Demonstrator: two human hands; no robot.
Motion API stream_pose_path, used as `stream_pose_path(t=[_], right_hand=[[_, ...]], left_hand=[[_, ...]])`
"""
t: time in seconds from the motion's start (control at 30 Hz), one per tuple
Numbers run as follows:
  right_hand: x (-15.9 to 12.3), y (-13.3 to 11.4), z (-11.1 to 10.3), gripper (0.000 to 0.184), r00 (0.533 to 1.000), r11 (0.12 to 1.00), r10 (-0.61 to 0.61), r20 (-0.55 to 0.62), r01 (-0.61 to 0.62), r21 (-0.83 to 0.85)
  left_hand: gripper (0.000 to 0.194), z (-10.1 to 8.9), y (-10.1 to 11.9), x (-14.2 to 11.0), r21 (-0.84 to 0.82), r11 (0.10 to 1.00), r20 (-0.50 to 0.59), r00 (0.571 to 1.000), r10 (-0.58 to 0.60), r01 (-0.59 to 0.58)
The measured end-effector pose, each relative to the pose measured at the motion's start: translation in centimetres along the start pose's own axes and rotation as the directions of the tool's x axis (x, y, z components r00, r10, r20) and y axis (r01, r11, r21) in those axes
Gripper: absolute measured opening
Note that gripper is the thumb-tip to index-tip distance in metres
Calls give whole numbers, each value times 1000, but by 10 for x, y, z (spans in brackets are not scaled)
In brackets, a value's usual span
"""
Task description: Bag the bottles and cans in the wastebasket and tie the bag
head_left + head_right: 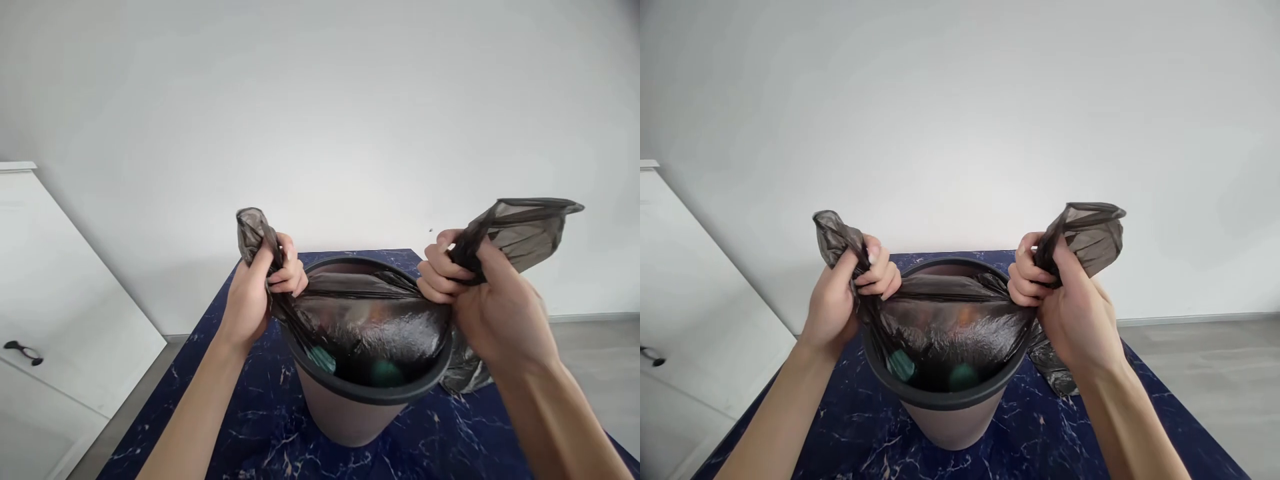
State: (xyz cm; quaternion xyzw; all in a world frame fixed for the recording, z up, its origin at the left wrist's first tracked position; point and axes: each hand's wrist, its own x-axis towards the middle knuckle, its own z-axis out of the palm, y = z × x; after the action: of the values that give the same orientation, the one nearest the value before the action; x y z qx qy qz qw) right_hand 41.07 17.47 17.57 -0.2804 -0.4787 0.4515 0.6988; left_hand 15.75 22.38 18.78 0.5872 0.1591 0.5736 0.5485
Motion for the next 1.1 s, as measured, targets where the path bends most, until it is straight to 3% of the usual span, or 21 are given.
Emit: stream_pose_path(t=[0.13,0.27,0.33,0.4,0.53,0.63,0.77,0.83,0.9,1.0,1.1], right_hand=[[-8,-7,9,23,997,997,79,-4,-79,-22],[-20,-8,8,38,1000,924,3,-6,-5,-382],[-24,-9,7,31,998,837,8,68,30,-546],[-23,-12,10,38,983,777,77,168,46,-628],[-12,-19,23,47,922,788,240,304,-3,-615],[0,-19,35,44,924,837,298,239,-133,-531],[10,-14,45,44,944,788,308,119,-183,-588],[12,-16,49,35,944,757,293,154,-130,-640],[11,-20,54,23,913,729,300,275,-33,-684],[8,-24,62,25,851,645,329,410,115,-756],[5,-22,67,30,835,511,332,438,231,-828]], left_hand=[[35,6,7,-8,155,988,6,1000,-3,2],[37,14,15,-18,327,945,87,996,-16,-13],[37,17,19,-21,395,919,138,989,-48,-10],[34,17,21,-23,461,887,171,981,-90,1],[34,16,21,-24,550,835,211,969,-128,-10],[34,17,20,-25,554,832,214,972,-100,-37],[34,17,21,-27,579,814,231,966,-115,-42],[37,17,24,-28,616,786,239,962,-129,-48],[39,16,27,-29,654,754,231,965,-123,-60],[41,15,30,-29,698,713,193,976,-99,-65],[41,14,31,-30,703,707,161,986,-50,-79]])
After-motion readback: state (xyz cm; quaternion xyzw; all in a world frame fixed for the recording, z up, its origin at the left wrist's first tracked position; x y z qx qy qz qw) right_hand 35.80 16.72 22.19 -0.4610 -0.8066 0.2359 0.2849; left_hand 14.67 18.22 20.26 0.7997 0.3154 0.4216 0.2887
